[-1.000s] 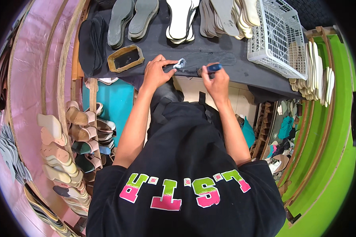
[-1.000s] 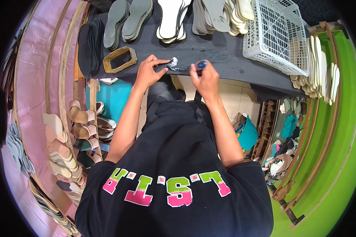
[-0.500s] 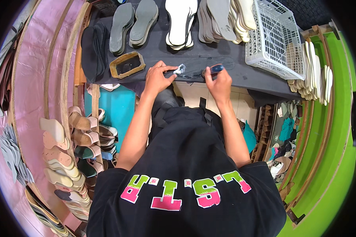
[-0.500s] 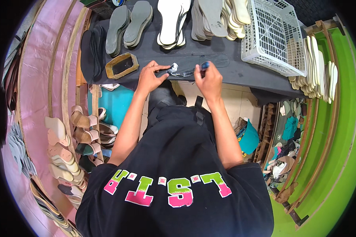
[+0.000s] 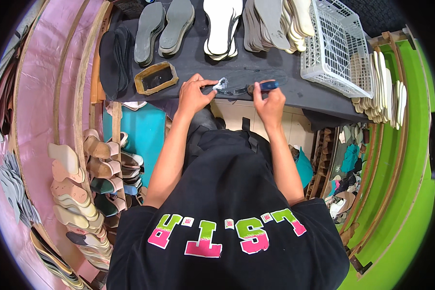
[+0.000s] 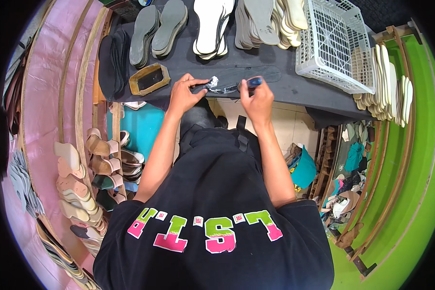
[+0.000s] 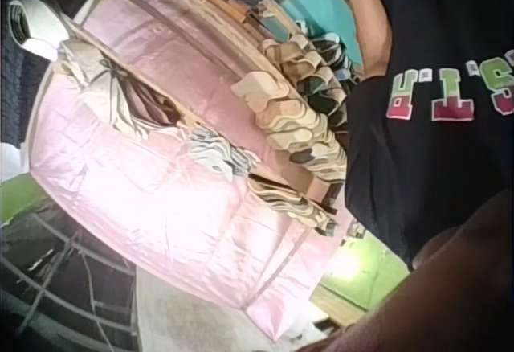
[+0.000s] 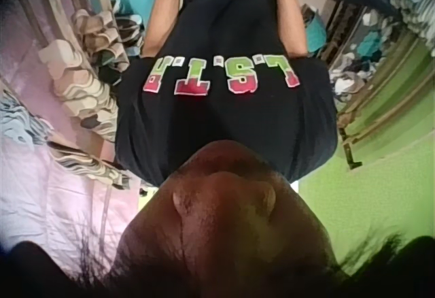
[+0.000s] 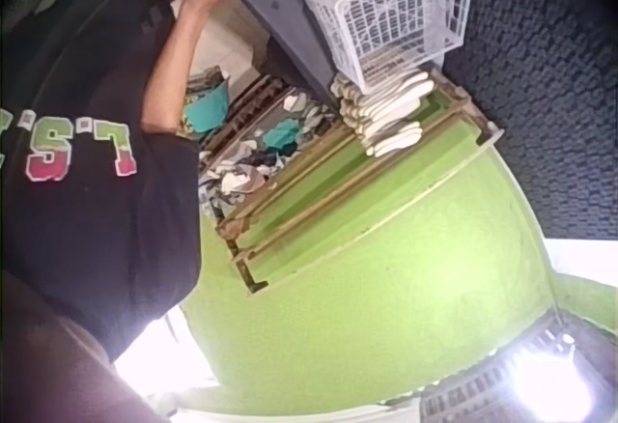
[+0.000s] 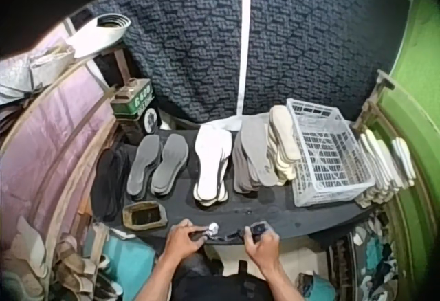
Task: The person is applying glue to shoe soles using a brush.
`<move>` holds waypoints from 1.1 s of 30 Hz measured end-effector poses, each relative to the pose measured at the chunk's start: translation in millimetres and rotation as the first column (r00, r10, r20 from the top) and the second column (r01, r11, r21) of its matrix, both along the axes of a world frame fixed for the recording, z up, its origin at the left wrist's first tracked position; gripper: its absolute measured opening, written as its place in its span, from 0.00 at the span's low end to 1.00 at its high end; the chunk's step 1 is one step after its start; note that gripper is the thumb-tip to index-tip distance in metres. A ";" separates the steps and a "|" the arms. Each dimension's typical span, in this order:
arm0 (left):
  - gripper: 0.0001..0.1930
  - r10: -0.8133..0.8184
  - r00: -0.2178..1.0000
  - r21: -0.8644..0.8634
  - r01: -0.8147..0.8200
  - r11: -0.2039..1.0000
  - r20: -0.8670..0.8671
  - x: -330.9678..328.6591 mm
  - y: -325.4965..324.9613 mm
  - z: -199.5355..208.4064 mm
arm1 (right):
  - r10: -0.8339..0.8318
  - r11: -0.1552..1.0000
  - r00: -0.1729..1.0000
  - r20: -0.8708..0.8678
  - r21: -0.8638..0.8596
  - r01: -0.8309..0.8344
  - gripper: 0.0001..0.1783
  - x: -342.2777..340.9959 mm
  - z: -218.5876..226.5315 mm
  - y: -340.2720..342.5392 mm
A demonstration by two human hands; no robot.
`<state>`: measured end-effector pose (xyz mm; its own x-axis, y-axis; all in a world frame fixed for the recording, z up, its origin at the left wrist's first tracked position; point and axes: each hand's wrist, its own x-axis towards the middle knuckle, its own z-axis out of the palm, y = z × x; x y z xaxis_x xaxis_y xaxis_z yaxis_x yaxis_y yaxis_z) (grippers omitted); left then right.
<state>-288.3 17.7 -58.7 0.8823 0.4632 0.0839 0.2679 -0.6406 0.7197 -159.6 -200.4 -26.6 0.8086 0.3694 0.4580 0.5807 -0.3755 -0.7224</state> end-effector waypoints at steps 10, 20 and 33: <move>0.20 0.006 1.000 -0.009 -0.006 1.000 -0.024 -0.2 -1.0 -0.3 | 0.128 0.992 0.984 -0.125 0.018 -0.127 0.09 -6.3 -2.9 12.8; 0.20 -0.006 0.999 -0.005 0.006 1.000 -0.046 1.7 0.7 2.0 | 0.406 0.908 0.892 0.201 -0.199 -0.369 0.13 -33.4 2.9 18.3; 0.17 0.023 0.999 -0.045 -0.021 0.999 0.024 -3.3 0.1 -6.5 | 0.198 0.968 0.963 0.183 -0.194 -0.162 0.11 1.6 -1.9 10.4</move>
<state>-291.6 17.7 -65.3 0.8697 0.4863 0.0845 0.2631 -0.6017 0.7542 -157.9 -190.0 -28.5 0.6202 0.5894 0.5176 0.7755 -0.3619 -0.5173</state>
